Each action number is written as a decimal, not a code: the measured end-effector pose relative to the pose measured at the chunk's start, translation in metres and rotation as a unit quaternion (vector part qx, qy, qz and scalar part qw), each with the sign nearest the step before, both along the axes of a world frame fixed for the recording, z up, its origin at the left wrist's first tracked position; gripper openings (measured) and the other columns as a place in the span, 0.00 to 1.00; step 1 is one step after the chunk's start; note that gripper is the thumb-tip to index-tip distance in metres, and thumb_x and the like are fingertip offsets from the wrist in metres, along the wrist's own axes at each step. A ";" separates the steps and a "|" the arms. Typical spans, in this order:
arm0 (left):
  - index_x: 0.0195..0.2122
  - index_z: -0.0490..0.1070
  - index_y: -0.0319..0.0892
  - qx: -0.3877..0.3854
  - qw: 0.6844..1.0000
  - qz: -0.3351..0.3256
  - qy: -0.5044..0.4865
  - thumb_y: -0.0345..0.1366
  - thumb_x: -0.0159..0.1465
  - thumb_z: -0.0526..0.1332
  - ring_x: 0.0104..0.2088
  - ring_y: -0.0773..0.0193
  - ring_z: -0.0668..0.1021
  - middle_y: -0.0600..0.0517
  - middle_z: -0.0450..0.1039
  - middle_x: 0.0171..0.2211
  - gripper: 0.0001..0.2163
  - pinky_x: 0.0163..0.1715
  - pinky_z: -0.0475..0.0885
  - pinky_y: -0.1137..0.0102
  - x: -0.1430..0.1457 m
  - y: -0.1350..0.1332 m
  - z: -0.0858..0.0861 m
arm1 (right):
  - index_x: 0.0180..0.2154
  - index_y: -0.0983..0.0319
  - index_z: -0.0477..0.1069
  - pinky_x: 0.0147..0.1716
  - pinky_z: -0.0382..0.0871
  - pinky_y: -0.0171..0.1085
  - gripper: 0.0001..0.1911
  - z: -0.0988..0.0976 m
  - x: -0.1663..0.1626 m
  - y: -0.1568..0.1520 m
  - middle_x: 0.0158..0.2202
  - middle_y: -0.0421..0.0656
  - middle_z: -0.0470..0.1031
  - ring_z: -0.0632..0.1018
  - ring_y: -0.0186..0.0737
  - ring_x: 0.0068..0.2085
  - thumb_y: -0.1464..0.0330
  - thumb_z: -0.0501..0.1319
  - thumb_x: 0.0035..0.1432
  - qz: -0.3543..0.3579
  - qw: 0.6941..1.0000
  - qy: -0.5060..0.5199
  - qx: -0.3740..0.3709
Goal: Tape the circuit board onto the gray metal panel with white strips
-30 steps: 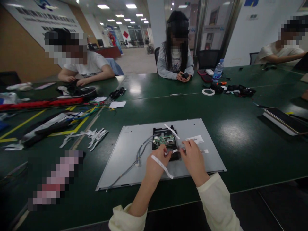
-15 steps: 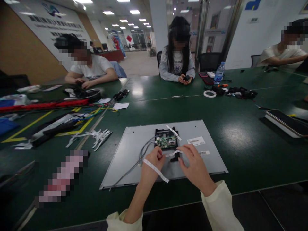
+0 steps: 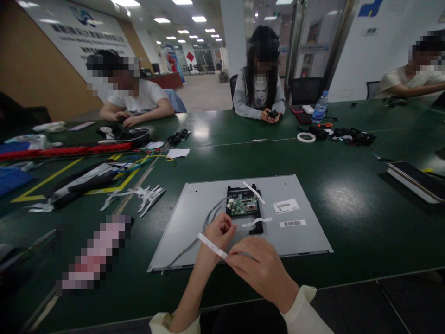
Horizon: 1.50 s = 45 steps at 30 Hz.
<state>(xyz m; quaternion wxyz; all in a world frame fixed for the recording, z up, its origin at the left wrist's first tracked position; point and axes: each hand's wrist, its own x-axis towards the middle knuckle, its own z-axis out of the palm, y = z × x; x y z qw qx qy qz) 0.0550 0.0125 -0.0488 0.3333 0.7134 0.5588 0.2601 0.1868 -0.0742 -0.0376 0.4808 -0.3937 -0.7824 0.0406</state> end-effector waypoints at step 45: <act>0.64 0.51 0.40 0.182 0.973 -0.108 0.088 0.21 0.60 0.46 0.62 0.61 0.63 0.43 0.58 0.62 0.29 0.61 0.59 0.59 -0.068 0.036 -0.033 | 0.40 0.66 0.71 0.53 0.60 0.43 0.08 -0.036 -0.049 0.106 0.41 0.47 0.74 0.72 0.42 0.46 0.74 0.55 0.61 -0.105 0.947 -0.295 -0.068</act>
